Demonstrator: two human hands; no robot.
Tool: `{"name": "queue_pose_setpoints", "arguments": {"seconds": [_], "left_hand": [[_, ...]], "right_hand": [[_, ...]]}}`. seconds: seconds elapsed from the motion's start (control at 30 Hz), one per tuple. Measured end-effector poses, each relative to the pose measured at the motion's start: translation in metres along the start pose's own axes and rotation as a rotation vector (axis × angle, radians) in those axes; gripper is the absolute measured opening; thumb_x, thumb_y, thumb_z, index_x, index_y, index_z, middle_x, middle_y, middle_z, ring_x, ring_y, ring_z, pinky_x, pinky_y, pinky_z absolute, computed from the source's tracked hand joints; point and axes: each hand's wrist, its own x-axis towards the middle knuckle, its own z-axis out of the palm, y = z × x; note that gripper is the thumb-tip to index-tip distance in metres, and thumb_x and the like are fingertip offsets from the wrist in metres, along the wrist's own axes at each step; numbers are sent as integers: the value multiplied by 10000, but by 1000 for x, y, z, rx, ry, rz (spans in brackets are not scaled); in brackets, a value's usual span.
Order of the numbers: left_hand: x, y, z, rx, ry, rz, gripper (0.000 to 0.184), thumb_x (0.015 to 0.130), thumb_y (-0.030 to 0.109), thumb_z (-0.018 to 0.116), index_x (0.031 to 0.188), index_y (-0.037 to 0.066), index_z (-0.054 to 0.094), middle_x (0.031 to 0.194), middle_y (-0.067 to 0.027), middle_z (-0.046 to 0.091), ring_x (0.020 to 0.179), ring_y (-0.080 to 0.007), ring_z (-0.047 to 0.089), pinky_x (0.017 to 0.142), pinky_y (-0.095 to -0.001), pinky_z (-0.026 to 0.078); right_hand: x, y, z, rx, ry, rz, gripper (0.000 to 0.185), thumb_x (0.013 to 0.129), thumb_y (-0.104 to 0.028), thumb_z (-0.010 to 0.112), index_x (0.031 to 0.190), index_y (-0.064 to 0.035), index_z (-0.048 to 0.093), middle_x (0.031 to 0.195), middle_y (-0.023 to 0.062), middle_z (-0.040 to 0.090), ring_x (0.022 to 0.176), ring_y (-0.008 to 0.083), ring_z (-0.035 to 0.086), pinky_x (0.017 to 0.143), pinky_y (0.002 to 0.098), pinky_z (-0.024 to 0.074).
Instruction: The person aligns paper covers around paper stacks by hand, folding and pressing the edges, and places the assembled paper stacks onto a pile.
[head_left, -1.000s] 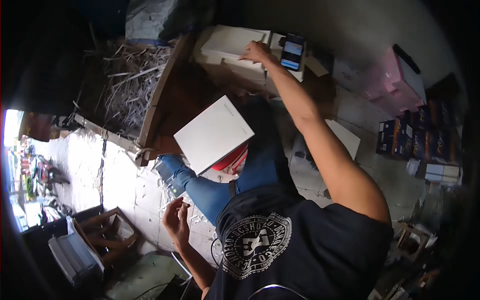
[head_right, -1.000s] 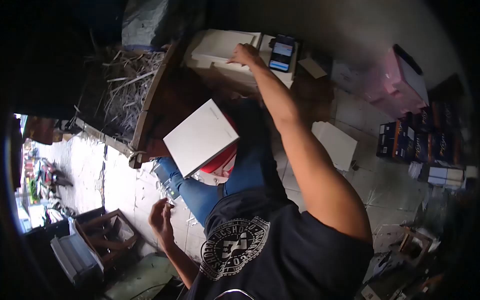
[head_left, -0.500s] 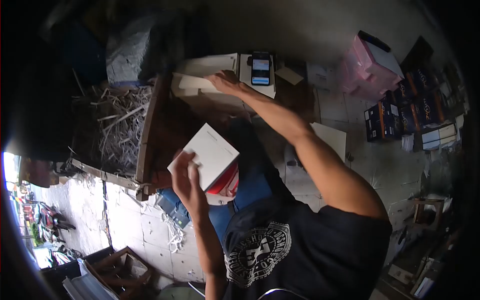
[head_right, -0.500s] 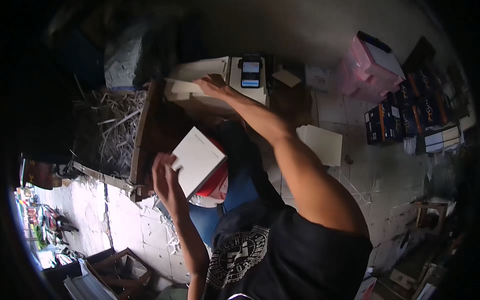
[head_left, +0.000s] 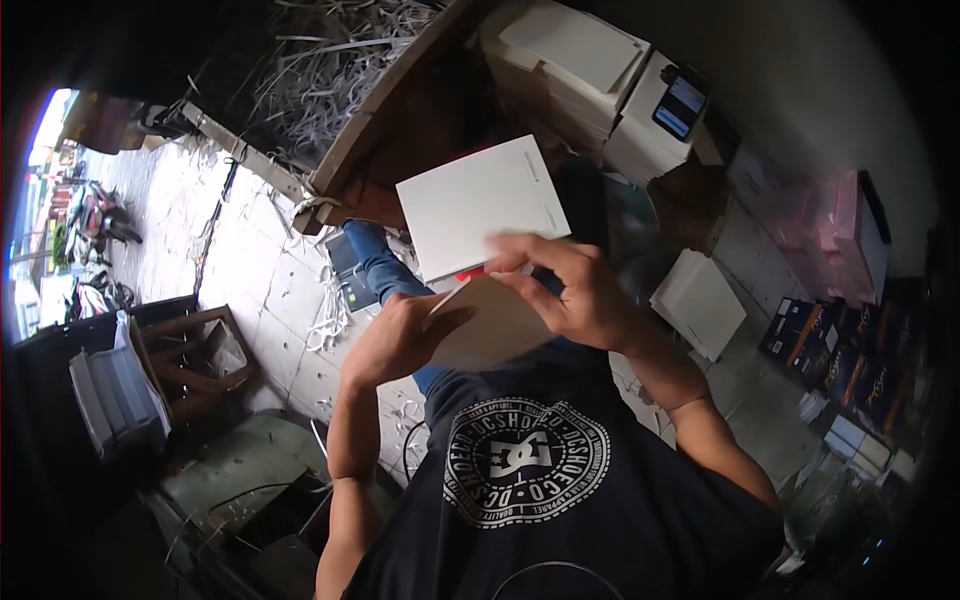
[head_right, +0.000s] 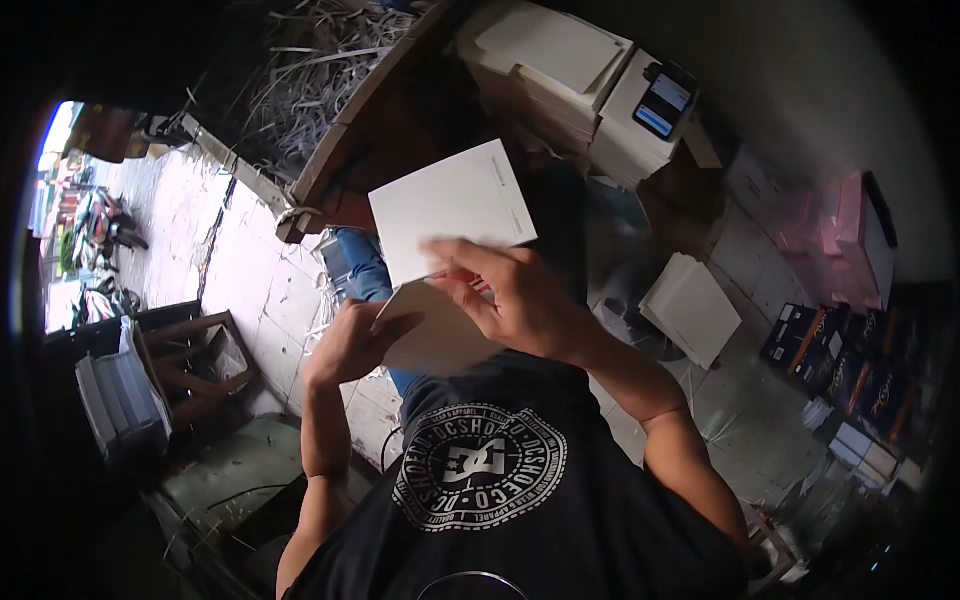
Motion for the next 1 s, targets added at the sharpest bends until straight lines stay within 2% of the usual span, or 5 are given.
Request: {"name": "queue_pose_setpoints", "arguments": {"seconds": [0.07,0.23,0.53,0.93,1.0], "left_hand": [[8,-13,14,62,358,73,245,909,196,664,1070,14,633,842,-184,678,755,-367,667,696,-392,520],[38,-19,52,90,915,275,206,839,6,702,1042,33,677,926,-112,685,781,-249,684,666,-326,529],[50,-33,78,12,986,446,391,716,-127,631,1079,11,680,947,-133,655,807,-271,656,679,-350,534],[64,-31,54,-44,921,580,273,689,28,794,932,95,688,820,-60,623,777,-242,632,677,-335,507],[89,-48,19,21,916,834,290,657,24,765,929,84,684,879,-76,637,885,-288,622,740,-362,501]], "right_hand": [[-3,21,26,226,-8,87,172,930,0,573,1086,14,645,828,123,689,707,133,668,629,265,520],[-6,41,56,331,82,265,159,963,-39,560,1074,43,639,776,95,694,721,73,635,625,241,494],[-22,46,64,334,167,295,200,956,-39,559,1100,71,642,900,65,691,822,78,611,734,228,494],[-19,49,70,784,341,364,42,932,-10,604,962,19,611,912,38,648,861,62,583,813,213,453],[-25,56,46,707,427,372,72,942,-66,635,955,4,627,941,41,649,874,80,579,829,222,443]]}}
